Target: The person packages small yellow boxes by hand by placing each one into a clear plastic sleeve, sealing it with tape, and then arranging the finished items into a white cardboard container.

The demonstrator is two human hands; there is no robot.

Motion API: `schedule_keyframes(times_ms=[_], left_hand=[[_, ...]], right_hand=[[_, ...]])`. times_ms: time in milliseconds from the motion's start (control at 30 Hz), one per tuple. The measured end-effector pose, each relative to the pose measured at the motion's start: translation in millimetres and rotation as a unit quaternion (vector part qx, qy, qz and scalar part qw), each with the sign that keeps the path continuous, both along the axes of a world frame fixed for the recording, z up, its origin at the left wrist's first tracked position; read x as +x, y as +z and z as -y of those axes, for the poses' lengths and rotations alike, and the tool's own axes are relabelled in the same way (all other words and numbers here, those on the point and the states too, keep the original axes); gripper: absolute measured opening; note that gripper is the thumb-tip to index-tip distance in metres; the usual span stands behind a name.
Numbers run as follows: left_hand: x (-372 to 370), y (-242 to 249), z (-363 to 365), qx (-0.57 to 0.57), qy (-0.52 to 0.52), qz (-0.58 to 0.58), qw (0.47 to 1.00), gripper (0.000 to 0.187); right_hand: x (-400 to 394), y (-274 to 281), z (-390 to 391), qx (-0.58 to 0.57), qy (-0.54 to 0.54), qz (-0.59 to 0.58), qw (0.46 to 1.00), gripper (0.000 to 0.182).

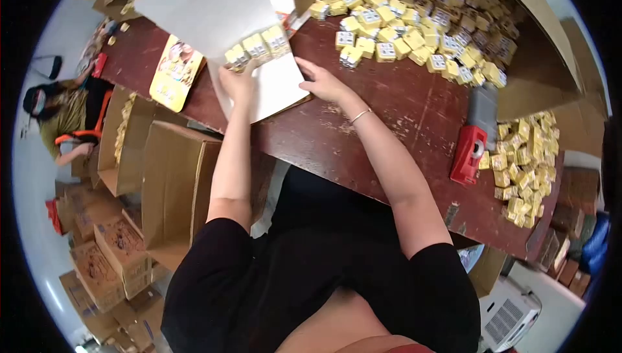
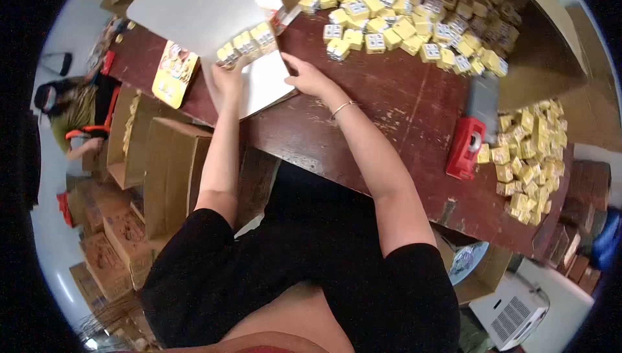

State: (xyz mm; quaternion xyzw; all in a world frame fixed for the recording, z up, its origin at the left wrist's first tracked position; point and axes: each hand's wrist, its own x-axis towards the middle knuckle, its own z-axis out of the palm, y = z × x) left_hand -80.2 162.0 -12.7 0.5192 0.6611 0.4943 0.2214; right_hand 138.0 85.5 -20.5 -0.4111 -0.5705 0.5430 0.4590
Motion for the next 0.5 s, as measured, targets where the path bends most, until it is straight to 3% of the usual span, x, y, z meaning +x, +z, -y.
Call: schedule_keyframes(times_ms=[67,133,167,200,233,267,300,333,367,400,433,467,500], left_hand=[[2.9,3.1,0.5,-0.011,-0.006,0.016,1.0,0.062],[-6.8,-22.0,-12.8,0.04,-0.037,0.014,0.998,0.064],[-6.8,-21.1,-12.9,0.021,-0.035,0.01,0.999,0.066],[-4.3,-18.6,-11.2,0.025,-0.039,0.005,0.999,0.069],[-5.0,-18.4,-10.1,0.028,-0.039,-0.003,0.999,0.071],[-7.2,-22.2,-12.0,0.026,-0.034,-0.013,0.999,0.074],[-14.0,-27.8,-17.3,0.025,-0.024,-0.024,0.999,0.078],[-31.7,-55.0,-36.6,0.026,-0.032,-0.017,0.999,0.08],[-27.2,-40.7,-29.0,0.028,-0.037,-0.016,0.999,0.08],[-21.0,-11.2,-14.2,-0.072,-0.027,0.075,0.994,0.08],[-16.9,6.0,-5.7,-0.171,-0.018,0.165,0.971,0.08],[-12.9,-10.6,-3.2,0.003,-0.008,0.185,0.983,0.08],[-4.4,2.0,10.3,0.005,-0.011,0.185,0.983,0.08]], right_hand=[[20.7,19.1,23.9,-0.025,0.018,-0.019,0.999,0.058],[66.4,58.0,65.6,-0.024,-0.088,0.052,0.994,0.042],[94.1,68.6,87.9,0.022,-0.224,0.098,0.969,0.028],[125.8,83.7,112.1,0.038,-0.345,0.116,0.931,0.026],[167.8,81.7,130.4,0.148,-0.462,0.274,0.83,0.026],[213.5,83.7,151.7,0.125,-0.507,0.377,0.765,0.029],[254.5,68.7,169.0,0.069,-0.556,0.571,0.6,0.038],[270.2,78.1,182.6,-0.11,-0.522,0.672,0.514,0.047],[282.8,78.1,191.1,-0.172,-0.481,0.714,0.479,0.04],[293.6,75.0,191.1,-0.175,-0.485,0.711,0.477,0.04],[305.6,70.3,186.3,-0.204,-0.464,0.696,0.509,0.035],[316.5,65.6,184.2,-0.23,-0.44,0.679,0.541,0.031],[325.9,60.8,189.4,-0.137,-0.461,0.671,0.564,0.028]])
